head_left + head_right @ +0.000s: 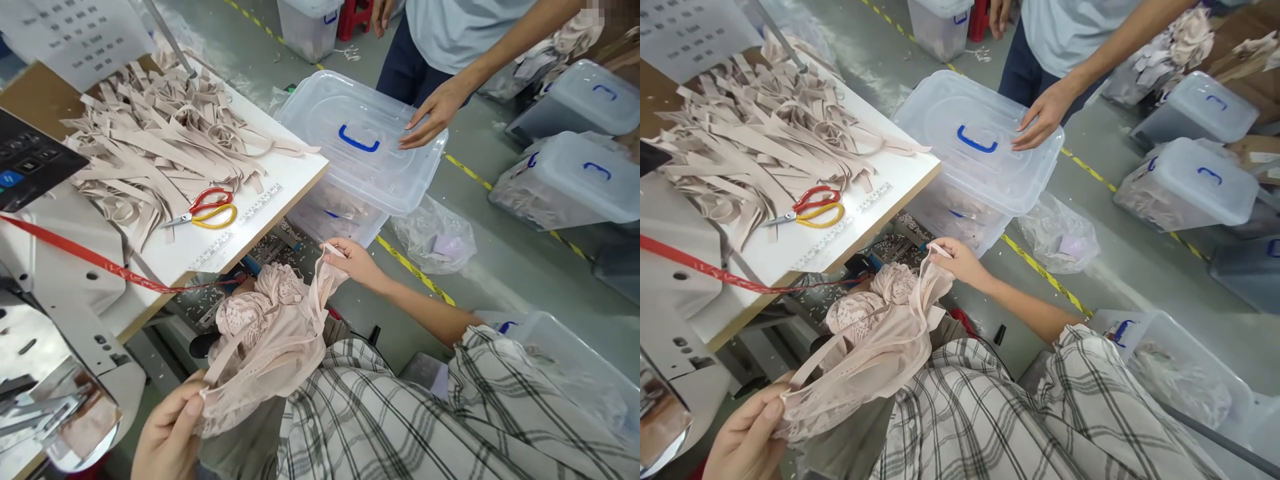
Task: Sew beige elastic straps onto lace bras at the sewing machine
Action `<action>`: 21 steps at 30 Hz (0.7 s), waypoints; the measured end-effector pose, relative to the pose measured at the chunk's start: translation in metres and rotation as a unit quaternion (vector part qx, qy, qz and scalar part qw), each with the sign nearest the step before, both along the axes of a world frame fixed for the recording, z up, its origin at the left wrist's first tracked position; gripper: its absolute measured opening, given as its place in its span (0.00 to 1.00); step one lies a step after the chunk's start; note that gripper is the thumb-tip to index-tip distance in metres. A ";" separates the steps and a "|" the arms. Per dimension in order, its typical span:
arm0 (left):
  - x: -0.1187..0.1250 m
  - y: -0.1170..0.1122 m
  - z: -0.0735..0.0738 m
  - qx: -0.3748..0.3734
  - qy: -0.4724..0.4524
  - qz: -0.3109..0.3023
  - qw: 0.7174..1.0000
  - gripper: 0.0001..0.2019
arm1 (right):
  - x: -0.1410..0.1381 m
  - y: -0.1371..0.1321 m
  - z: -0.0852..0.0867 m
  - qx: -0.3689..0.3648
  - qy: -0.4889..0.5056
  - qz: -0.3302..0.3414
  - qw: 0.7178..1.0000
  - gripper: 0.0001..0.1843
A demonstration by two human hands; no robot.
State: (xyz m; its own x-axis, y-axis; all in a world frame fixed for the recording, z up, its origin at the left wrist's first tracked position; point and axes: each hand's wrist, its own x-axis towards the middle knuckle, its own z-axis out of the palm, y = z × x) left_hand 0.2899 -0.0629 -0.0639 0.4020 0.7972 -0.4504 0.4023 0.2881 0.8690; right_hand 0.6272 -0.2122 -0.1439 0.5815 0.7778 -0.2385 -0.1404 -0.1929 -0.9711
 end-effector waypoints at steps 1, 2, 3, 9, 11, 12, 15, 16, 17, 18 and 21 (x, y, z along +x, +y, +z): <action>0.004 -0.001 0.000 -0.022 0.009 0.024 0.999 0.25 | 0.000 -0.001 0.005 0.008 -0.014 0.000 1.000 0.22; 0.008 -0.002 -0.001 -0.038 0.016 0.040 0.998 0.26 | -0.001 -0.001 0.010 0.012 -0.036 0.001 0.999 0.21; 0.013 -0.004 -0.002 -0.047 0.022 0.050 0.997 0.27 | -0.002 -0.002 0.016 0.014 -0.059 0.005 0.998 0.19; 0.038 -0.009 -0.016 -0.010 0.033 -0.032 0.999 0.27 | -0.012 -0.003 0.043 0.021 -0.103 0.048 0.993 0.18; 0.048 -0.010 -0.017 0.009 0.028 -0.066 0.997 0.26 | -0.015 -0.002 0.049 0.013 -0.104 0.051 0.993 0.19; 0.053 -0.011 -0.016 0.017 0.028 -0.078 0.996 0.26 | -0.016 -0.002 0.052 0.005 -0.107 0.052 0.993 0.19; 0.068 -0.012 -0.013 0.028 0.026 -0.098 0.994 0.26 | -0.015 0.000 0.056 -0.015 -0.101 0.051 0.993 0.18; 0.074 -0.012 -0.012 0.024 0.021 -0.097 0.995 0.26 | -0.014 0.000 0.057 -0.019 -0.090 0.047 0.995 0.18; 0.079 -0.012 -0.012 0.017 0.015 -0.091 0.996 0.25 | -0.013 0.001 0.058 -0.021 -0.073 0.043 0.996 0.18; 0.084 -0.012 -0.012 0.008 0.008 -0.082 0.997 0.25 | -0.011 0.001 0.058 -0.020 -0.049 0.038 0.998 0.19; 0.098 -0.010 -0.010 -0.022 -0.020 -0.058 0.998 0.24 | -0.008 0.003 0.059 -0.015 0.043 0.021 0.999 0.20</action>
State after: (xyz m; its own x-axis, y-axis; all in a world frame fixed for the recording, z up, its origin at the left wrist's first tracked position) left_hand 0.3884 -0.0734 -0.0744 0.5085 0.7236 -0.4668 0.4013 0.2805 0.8719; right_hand 0.6190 -0.2094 -0.0848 0.5245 0.7929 -0.3100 -0.2136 -0.2300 -0.9495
